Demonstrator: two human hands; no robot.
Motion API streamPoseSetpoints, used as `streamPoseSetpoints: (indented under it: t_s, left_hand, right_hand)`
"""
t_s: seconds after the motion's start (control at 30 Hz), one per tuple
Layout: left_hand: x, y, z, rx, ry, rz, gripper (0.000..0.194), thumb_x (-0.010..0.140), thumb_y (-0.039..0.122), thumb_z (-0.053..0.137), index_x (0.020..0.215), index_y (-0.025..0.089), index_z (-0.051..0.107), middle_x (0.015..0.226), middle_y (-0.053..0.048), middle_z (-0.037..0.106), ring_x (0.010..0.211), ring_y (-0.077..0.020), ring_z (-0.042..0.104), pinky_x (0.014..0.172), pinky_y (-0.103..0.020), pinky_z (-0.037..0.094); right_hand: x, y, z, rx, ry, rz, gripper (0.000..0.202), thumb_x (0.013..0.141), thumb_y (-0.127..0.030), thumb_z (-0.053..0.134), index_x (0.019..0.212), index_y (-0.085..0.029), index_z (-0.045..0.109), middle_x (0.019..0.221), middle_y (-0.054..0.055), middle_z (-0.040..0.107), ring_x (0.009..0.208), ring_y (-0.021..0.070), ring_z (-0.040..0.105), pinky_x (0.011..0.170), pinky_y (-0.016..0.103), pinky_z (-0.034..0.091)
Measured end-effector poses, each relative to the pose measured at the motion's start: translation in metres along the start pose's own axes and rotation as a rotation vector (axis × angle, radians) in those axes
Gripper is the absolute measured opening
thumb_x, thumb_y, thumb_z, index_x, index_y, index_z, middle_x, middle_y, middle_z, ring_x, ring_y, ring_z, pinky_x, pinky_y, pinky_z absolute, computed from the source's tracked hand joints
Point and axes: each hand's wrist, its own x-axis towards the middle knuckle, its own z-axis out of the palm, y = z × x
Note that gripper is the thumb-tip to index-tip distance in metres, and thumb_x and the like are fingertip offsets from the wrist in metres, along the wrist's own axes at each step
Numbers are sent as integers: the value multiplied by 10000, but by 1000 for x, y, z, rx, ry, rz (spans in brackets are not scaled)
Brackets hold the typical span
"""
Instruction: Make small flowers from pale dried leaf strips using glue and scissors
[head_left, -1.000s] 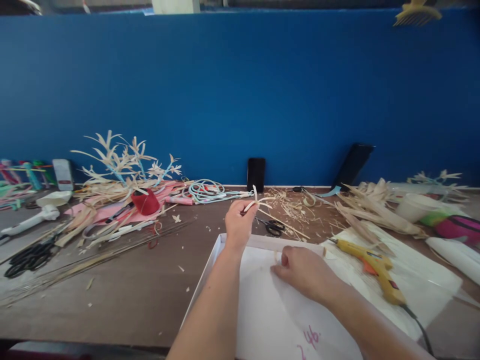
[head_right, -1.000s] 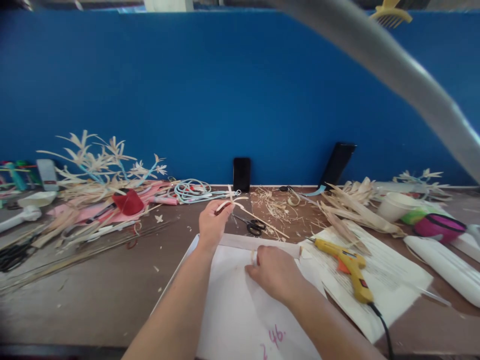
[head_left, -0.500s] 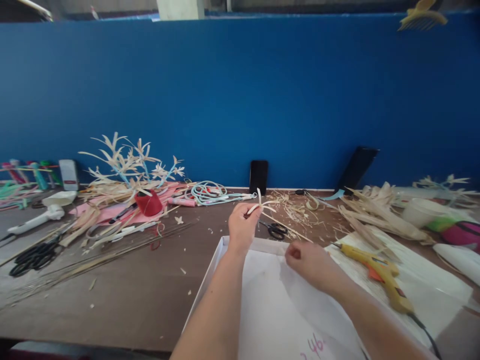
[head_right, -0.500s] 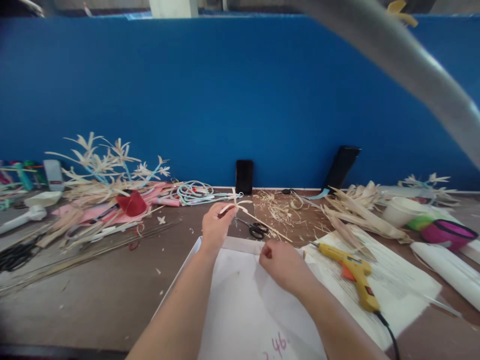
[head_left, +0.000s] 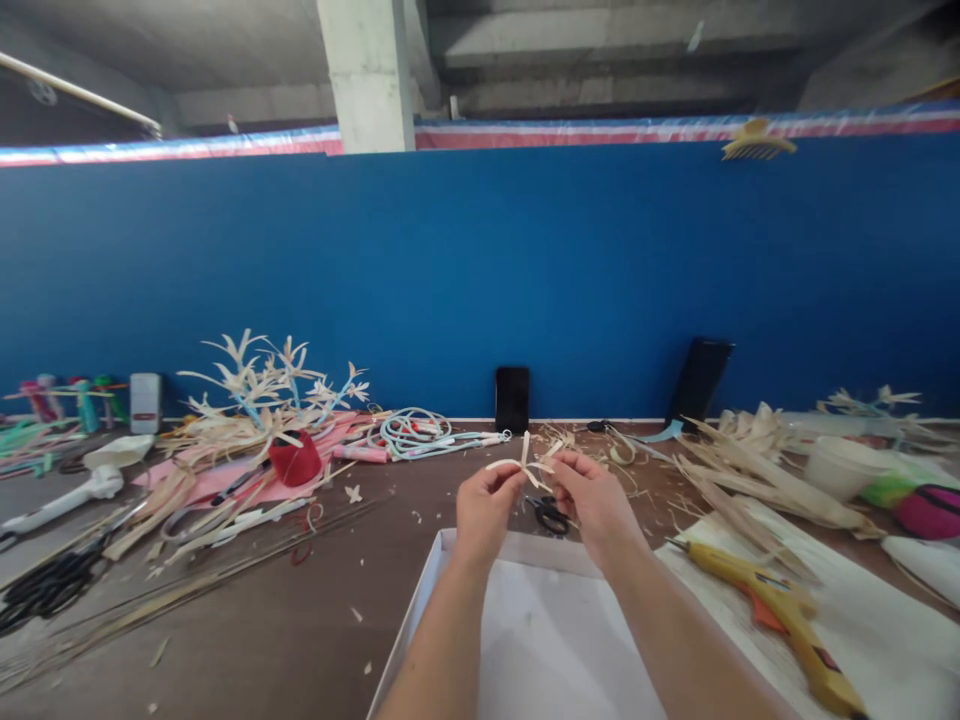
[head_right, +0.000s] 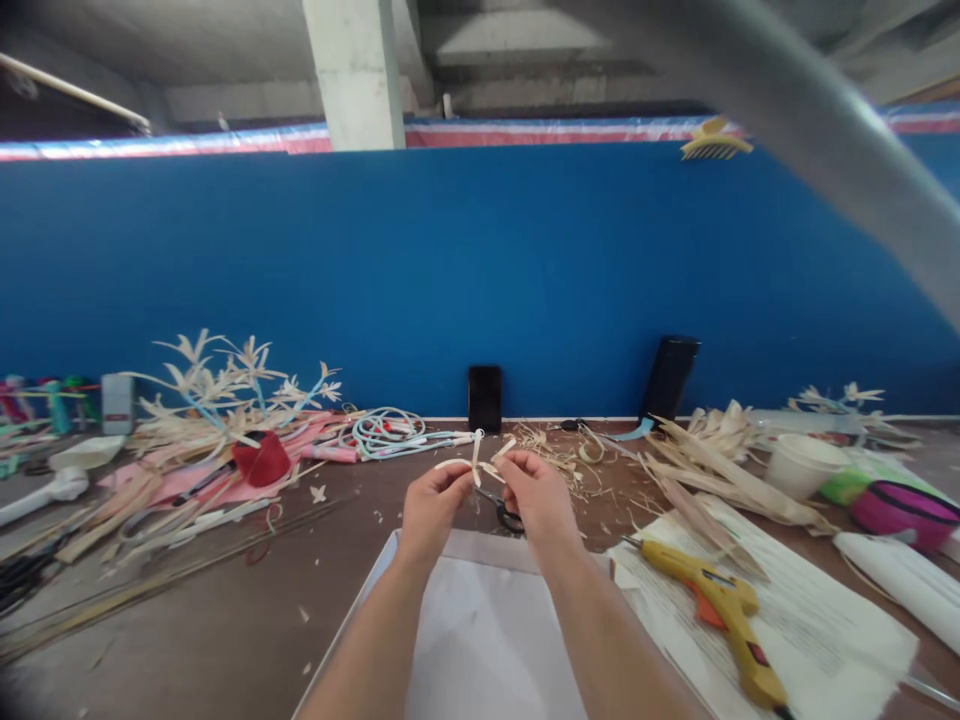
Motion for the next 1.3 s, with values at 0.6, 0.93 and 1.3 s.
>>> streamPoseSetpoints:
  t_s: [0.6, 0.93, 1.3]
  left_hand:
    - [-4, -14, 3, 144, -64, 234, 200, 713, 314, 638, 842, 180, 714, 865, -65, 685, 816, -178, 612, 743, -272, 472]
    - [-6, -10, 5, 218, -36, 263, 185, 717, 303, 631, 841, 194, 715, 851, -56, 682, 802, -172, 608, 725, -267, 458]
    - [-5, -9, 5, 210, -39, 292, 143, 727, 266, 620, 812, 204, 716, 851, -37, 679, 781, -151, 607, 702, -241, 463]
  right_hand:
    - [-3, 23, -9, 134, 2, -98, 317, 617, -412, 709, 811, -168, 653, 463, -56, 453, 426, 60, 353, 411, 184, 264]
    - [-6, 17, -11, 95, -5, -86, 317, 627, -431, 702, 785, -162, 645, 447, -52, 437, 418, 65, 328, 407, 190, 232]
    - [-7, 17, -11, 45, 21, -118, 312, 643, -433, 690, 807, -171, 645, 498, -45, 479, 432, 65, 361, 410, 185, 272]
